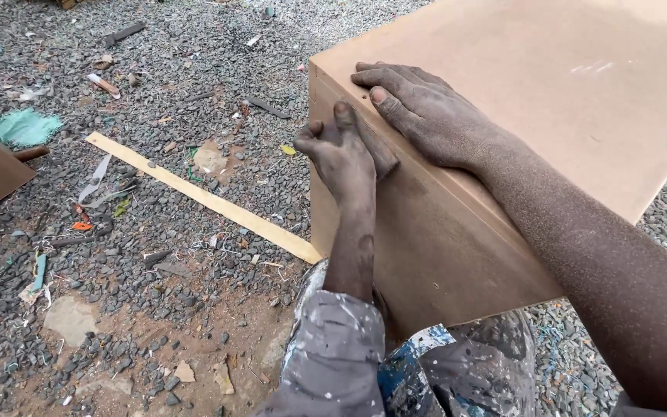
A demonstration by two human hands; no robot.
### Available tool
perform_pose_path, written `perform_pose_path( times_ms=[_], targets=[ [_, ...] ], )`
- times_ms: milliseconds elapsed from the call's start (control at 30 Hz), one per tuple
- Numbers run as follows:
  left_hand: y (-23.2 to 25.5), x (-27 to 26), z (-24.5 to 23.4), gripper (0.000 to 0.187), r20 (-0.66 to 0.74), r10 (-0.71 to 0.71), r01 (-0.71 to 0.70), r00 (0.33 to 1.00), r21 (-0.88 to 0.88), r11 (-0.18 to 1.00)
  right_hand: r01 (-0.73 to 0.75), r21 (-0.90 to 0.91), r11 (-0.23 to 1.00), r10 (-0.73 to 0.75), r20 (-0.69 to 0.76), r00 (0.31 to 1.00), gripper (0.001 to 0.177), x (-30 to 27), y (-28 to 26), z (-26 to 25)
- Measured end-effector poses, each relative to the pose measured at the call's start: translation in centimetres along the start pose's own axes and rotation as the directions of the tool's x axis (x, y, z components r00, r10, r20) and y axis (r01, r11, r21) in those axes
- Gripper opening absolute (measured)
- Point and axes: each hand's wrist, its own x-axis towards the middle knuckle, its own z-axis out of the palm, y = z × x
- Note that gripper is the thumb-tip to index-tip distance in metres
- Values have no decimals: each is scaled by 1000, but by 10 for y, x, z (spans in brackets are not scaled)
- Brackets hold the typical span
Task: Sanding the edges and corners of a large wooden box using sandpaper to smooth the surface.
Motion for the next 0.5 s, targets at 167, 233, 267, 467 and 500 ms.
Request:
perform_pose_path(
  times_ms=[167,233,267,467,500],
  targets=[
    [19,-94,7,78,89,-82,35,993,440,897,-26,-69,997,35,121,992,97,13,-1,-6],
    [-3,-112,-5,69,167,-7,-75,986,480,874,-60,-71,996,72,181,981,90,5,-1,-2],
    [-1,-68,-4,69,173,-11,-74,985,474,877,-66,-79,995,79,180,980,90,9,3,-3],
    [15,-27,0,72,-50,26,2,998,494,869,-48,-105,993,67,187,980,83,5,4,-1],
    [13,-71,3,75,30,-51,31,998,477,878,-50,-102,994,70,200,977,87,5,4,-1]
  ],
)
